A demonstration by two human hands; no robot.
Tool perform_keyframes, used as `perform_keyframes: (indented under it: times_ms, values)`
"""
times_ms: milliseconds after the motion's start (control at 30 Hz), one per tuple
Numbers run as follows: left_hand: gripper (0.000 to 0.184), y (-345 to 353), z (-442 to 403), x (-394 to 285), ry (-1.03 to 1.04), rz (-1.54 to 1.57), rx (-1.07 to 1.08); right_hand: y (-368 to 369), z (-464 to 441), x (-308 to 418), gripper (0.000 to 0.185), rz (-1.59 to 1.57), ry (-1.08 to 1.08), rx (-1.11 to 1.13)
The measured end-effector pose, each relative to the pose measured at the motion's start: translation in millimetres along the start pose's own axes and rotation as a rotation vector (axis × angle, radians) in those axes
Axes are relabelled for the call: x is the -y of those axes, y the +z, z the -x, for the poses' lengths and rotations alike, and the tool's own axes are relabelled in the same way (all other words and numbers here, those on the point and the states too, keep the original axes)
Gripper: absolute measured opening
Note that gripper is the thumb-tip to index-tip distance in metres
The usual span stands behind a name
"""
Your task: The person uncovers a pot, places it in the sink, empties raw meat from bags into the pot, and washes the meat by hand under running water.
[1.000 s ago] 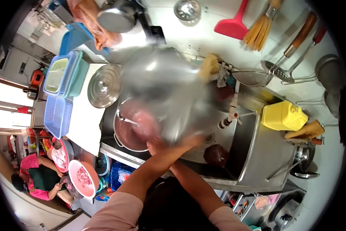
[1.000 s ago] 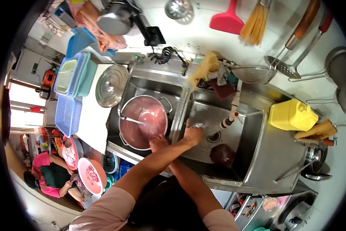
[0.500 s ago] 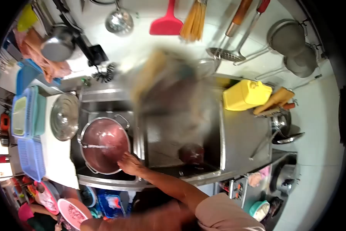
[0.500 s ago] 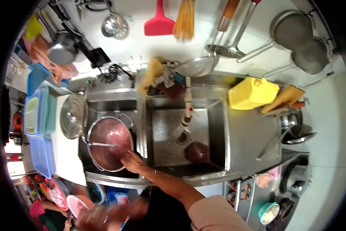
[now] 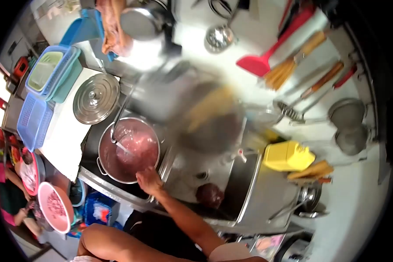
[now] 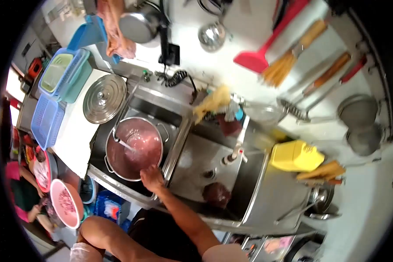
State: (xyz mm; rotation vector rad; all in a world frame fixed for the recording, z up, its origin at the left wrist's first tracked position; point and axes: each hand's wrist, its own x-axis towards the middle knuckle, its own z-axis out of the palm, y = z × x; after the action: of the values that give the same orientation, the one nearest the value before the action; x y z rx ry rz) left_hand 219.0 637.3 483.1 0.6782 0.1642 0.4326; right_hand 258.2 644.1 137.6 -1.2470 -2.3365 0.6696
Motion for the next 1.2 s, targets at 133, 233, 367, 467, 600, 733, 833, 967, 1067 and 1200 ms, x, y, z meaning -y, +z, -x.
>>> perform_keyframes:
  times_ms: [133, 233, 367, 467, 600, 733, 833, 967, 1067, 1200]
  values:
    - [0.047, -0.4, 11.7, -3.5, 0.004, -0.021, 0.024, -0.4, 2.2, 1.9, 0.01, 0.008, -0.013, -0.076]
    - [0.048, -0.3, 19.9, -3.7, 0.017, -0.042, 0.062, 1.6, -1.6, 2.6, 0.011, -0.029, -0.009, -0.033]
    - [0.048, -7.6, 33.7, 2.2, 0.056, -0.009, 0.154, 1.2, -1.8, 3.0, 0.012, 0.023, -0.049, -0.027]
    - [0.049, -7.2, 48.5, 4.2, 0.033, 0.056, 0.219, -4.4, -4.6, 5.1, 0.013, 0.004, -0.055, 0.009]
    - [0.049, -14.3, 86.1, 2.3, 0.014, 0.32, 0.374, -2.0, -7.1, 4.1, 0.012, 0.053, -0.079, -0.014]
    - [0.057, -93.9, 158.4, 39.5, 0.319, 0.606, -0.34, 6.4, -9.1, 5.9, 0.009, 0.227, 0.013, 0.242]
    - [0.048, -184.8, 161.3, 59.6, 0.387, 0.41, -1.015, 0.4, -9.7, 9.8, 0.012, 0.113, 0.038, 0.109]
    - [0.047, -264.4, 148.9, 90.8, 0.466, 0.498, -1.173, 15.3, -8.3, 1.7, 0.008, 0.084, 0.041, 0.014]
    - [0.049, -218.8, 135.7, 71.5, 0.434, 0.405, -1.061, 12.6, -3.7, 4.9, 0.011, -0.035, 0.054, -0.029]
    - [0.048, -227.2, 47.3, 148.4, 0.148, 0.343, -0.682, 28.6, 11.8, -1.0, 0.027, -0.188, -0.02, -0.265]
